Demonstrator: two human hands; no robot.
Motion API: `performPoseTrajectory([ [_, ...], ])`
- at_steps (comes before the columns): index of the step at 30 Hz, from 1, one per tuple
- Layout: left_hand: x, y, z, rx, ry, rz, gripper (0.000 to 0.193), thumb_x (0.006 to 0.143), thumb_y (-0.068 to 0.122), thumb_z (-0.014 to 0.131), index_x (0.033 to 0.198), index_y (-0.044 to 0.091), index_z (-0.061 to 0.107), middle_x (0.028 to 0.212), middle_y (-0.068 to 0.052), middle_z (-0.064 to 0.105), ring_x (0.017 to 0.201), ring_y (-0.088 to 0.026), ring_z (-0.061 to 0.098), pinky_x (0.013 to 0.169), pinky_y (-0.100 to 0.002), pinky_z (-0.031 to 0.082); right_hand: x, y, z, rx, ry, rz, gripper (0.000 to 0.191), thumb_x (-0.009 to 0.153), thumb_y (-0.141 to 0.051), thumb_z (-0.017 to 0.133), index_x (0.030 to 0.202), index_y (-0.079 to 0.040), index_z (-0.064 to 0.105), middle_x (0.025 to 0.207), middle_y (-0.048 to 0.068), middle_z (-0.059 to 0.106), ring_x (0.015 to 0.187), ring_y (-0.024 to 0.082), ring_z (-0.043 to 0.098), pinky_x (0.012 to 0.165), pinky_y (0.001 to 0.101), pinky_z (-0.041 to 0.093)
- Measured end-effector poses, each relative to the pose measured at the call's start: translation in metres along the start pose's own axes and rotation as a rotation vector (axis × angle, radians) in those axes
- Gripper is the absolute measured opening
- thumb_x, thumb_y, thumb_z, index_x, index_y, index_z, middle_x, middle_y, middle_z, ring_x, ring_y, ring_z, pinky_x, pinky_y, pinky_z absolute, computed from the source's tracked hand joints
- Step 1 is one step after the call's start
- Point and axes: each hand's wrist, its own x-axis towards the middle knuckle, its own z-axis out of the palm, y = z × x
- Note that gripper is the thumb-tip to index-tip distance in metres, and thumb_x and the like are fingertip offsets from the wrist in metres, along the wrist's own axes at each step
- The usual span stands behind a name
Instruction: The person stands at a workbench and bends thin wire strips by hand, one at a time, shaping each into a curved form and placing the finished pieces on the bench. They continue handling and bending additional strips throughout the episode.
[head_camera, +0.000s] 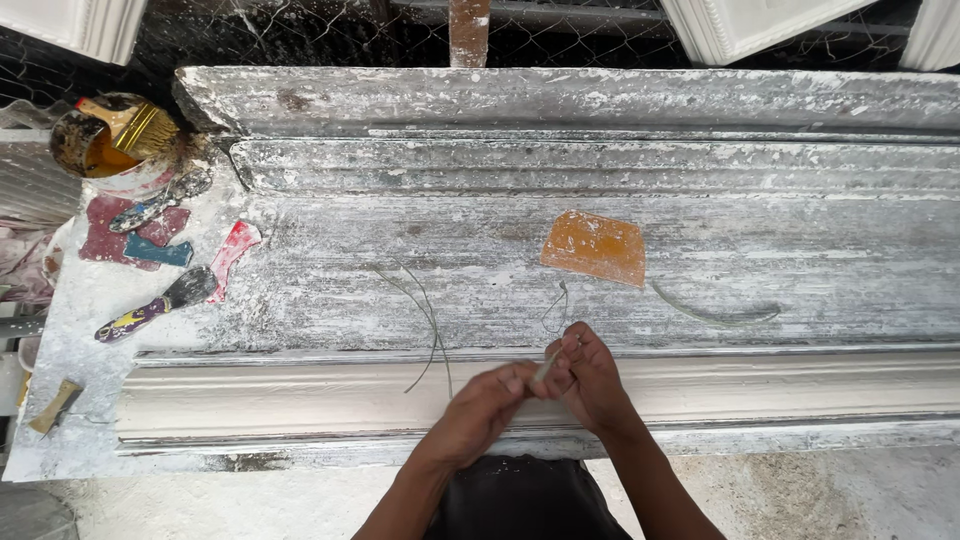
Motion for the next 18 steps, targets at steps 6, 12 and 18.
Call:
performPoseTrajectory([
  [6,0.0,0.005,0.005,0.287,-0.139,0.226,0.013,0.108,0.011,0.058,0.11,0.001,0.067,0.108,-0.002,0.062,0.102,-0.009,0.062,0.091,-0.027,0.052,-0.004,0.004,0.009,0.053,0.097,-0.082,0.016,0.105,-0.025,0.057,0.1,-0.011,0.049,0.078,0.002,0.056,0.068,0.01,0.055,0.06,0.0272,0.047],
  [12,0.026,-0.003,-0.003,0.259,0.477,0.242,0.017,0.104,0.012,0.059,0.116,0.002,0.064,0.084,-0.003,0.06,0.074,-0.012,0.055,0.064,-0.028,0.046,-0.028,0.027,0.029,-0.419,-0.136,-0.144,0.02,0.108,-0.026,0.06,0.102,-0.011,0.048,0.076,0.005,0.059,0.07,0.013,0.058,0.064,0.0264,0.047],
  [18,0.023,-0.005,-0.002,0.419,0.469,0.325,0.028,0.109,0.022,0.039,0.115,0.003,0.059,0.103,-0.002,0.065,0.098,-0.011,0.065,0.086,-0.028,0.059,-0.02,0.006,0.009,-0.509,-0.043,-0.15,0.018,0.109,-0.023,0.057,0.102,-0.009,0.048,0.078,0.006,0.059,0.068,0.011,0.053,0.063,0.0268,0.046],
])
